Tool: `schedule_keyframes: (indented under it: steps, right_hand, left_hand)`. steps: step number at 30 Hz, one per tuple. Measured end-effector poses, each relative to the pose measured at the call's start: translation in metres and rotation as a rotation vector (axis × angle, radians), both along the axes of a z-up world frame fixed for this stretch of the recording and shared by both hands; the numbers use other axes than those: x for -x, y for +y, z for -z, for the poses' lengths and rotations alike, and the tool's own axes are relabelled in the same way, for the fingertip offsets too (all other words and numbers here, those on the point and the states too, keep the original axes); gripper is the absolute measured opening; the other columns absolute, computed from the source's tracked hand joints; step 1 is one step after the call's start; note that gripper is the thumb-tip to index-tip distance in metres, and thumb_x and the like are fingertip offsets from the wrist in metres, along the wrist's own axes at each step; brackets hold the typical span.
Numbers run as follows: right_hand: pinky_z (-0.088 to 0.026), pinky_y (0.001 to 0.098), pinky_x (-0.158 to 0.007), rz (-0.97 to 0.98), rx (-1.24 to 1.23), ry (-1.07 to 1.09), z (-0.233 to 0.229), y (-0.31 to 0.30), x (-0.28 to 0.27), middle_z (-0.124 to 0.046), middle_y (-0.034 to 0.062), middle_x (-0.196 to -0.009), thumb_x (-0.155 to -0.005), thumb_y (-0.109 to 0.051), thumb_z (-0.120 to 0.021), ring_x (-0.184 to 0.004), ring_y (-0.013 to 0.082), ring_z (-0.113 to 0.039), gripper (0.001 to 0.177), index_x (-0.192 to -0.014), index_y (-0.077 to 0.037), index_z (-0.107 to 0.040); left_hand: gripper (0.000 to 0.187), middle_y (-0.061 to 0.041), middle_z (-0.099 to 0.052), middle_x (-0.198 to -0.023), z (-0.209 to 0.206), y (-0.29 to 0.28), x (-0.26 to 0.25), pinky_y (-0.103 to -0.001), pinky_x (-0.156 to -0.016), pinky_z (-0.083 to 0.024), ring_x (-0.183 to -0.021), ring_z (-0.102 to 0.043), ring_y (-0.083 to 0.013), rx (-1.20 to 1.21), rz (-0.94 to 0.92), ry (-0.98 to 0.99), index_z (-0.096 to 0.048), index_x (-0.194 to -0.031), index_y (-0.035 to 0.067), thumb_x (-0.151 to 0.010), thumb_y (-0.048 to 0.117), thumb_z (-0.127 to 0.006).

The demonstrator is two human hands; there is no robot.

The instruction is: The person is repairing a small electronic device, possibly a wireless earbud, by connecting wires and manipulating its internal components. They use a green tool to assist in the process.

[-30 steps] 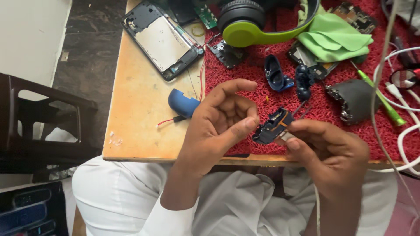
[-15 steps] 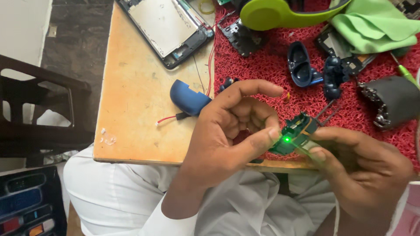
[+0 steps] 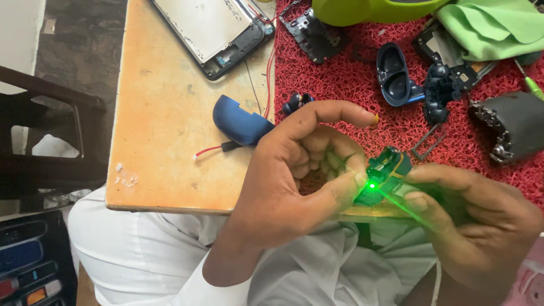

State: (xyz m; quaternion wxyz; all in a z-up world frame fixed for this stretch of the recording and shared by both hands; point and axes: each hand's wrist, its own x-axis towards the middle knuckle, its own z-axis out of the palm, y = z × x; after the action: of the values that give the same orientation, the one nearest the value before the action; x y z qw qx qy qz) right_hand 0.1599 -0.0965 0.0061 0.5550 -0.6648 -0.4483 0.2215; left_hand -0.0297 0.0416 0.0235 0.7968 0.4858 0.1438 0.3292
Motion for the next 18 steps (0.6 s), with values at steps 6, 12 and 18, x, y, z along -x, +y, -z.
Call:
schedule_keyframes:
  steps: [6,12,18]
  right_hand:
    - [-0.058,0.0206,-0.079,0.011,0.005,-0.007,-0.0012,0.0009,-0.0005,-0.075,0.0128,-0.098,-0.087,0.006,-0.075,-0.082,0.0107,-0.072,0.029,-0.115,0.008,-0.07]
    - [-0.059,0.0201,-0.078,0.003,-0.01,-0.005,-0.0037,0.0026,0.0011,-0.075,0.0122,-0.097,-0.085,0.006,-0.076,-0.084,0.0113,-0.072,0.029,-0.114,0.008,-0.07]
    - [-0.058,0.0198,-0.076,-0.017,0.008,-0.031,-0.0054,0.003,0.0001,-0.075,0.0123,-0.095,-0.086,0.005,-0.076,-0.082,0.0108,-0.072,0.028,-0.114,0.008,-0.071]
  left_hand:
    - [0.046,0.0,-0.067,-0.094,-0.0007,0.0006,-0.0002,-0.018,-0.078,-0.047,-0.083,-0.061,-0.0003,-0.019,0.004,0.013,-0.052,-0.143,-0.001,-0.099,-0.004,-0.066]
    - [0.049,0.0,-0.067,-0.093,-0.0033,0.0002,0.0001,-0.017,-0.076,-0.047,-0.082,-0.06,0.0006,-0.007,0.004,0.034,-0.053,-0.145,0.001,-0.098,-0.003,-0.067]
    - [0.048,0.001,-0.066,-0.091,-0.0033,-0.001,-0.0004,-0.016,-0.074,-0.046,-0.079,-0.059,0.0012,-0.03,-0.017,0.07,-0.054,-0.143,0.001,-0.097,-0.002,-0.068]
